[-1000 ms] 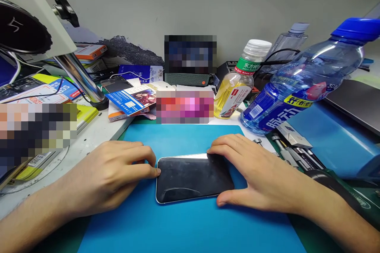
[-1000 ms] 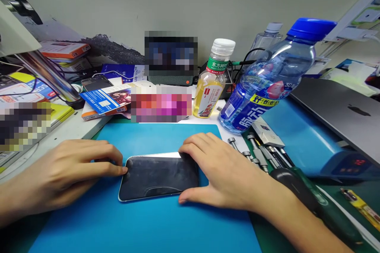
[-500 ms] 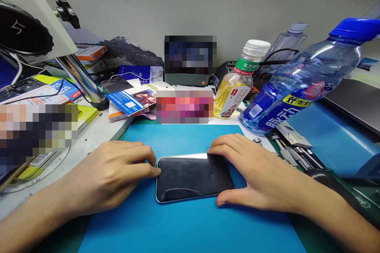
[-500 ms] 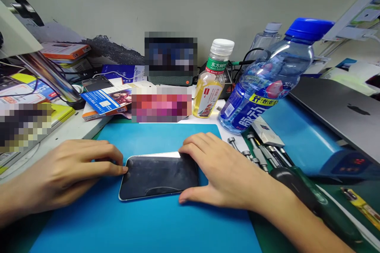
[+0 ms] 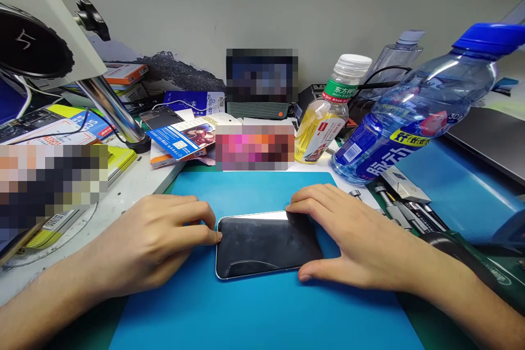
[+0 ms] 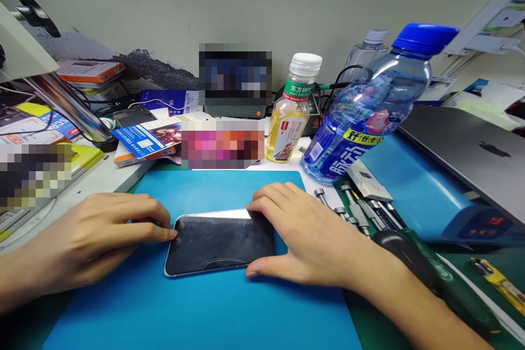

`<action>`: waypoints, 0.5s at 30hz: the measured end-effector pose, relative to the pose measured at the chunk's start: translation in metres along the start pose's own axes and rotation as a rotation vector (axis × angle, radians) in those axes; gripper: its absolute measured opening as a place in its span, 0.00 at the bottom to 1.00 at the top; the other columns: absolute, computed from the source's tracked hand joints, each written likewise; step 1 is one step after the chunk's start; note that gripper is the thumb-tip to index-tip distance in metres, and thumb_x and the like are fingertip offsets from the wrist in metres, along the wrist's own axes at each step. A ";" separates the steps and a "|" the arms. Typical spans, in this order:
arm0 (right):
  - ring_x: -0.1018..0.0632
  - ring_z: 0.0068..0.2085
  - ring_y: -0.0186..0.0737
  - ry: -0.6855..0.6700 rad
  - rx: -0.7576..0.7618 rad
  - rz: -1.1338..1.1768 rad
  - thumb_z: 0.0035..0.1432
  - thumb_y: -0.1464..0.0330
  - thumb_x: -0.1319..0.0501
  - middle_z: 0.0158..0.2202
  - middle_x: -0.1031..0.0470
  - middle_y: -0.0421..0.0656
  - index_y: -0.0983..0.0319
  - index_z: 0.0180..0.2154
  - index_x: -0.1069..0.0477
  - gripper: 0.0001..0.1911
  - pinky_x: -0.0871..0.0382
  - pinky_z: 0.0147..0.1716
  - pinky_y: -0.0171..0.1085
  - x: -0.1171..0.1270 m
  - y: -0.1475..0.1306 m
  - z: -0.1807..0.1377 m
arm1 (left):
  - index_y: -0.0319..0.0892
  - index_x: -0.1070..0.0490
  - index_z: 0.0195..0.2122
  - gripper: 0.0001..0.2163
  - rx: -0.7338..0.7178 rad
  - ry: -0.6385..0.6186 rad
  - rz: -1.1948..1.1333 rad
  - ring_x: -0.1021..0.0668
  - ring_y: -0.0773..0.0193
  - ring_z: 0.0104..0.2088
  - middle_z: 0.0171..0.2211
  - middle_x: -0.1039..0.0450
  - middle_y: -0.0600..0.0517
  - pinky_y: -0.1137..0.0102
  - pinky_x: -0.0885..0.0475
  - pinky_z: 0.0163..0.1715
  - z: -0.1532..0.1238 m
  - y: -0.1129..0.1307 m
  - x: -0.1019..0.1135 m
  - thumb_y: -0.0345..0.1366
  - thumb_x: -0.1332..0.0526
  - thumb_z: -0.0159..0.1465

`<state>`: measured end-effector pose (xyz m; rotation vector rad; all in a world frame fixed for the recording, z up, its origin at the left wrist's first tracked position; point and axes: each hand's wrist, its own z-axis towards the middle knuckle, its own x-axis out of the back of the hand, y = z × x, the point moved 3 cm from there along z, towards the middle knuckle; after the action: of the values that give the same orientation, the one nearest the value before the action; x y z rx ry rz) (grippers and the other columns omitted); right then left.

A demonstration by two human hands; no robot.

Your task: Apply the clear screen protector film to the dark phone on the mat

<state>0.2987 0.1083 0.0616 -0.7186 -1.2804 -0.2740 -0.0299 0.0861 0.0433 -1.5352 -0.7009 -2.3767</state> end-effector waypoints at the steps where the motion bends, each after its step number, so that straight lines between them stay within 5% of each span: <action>1: 0.17 0.56 0.61 -0.002 -0.001 -0.003 0.63 0.42 0.25 0.58 0.18 0.55 0.63 0.59 0.25 0.37 0.20 0.53 0.55 0.000 0.000 0.000 | 0.48 0.23 0.55 0.18 0.001 -0.001 0.001 0.19 0.59 0.37 0.46 0.18 0.49 0.65 0.33 0.35 0.000 0.000 0.000 0.23 0.49 0.78; 15: 0.18 0.58 0.63 -0.034 -0.053 0.027 0.64 0.39 0.28 0.59 0.19 0.56 0.61 0.60 0.25 0.39 0.20 0.53 0.60 0.001 0.002 -0.001 | 0.47 0.22 0.54 0.17 0.000 0.004 -0.010 0.19 0.58 0.38 0.46 0.18 0.50 0.64 0.34 0.35 0.001 -0.001 0.000 0.24 0.49 0.78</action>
<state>0.3009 0.1094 0.0618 -0.7879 -1.2986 -0.2755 -0.0297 0.0873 0.0432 -1.5297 -0.7096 -2.3859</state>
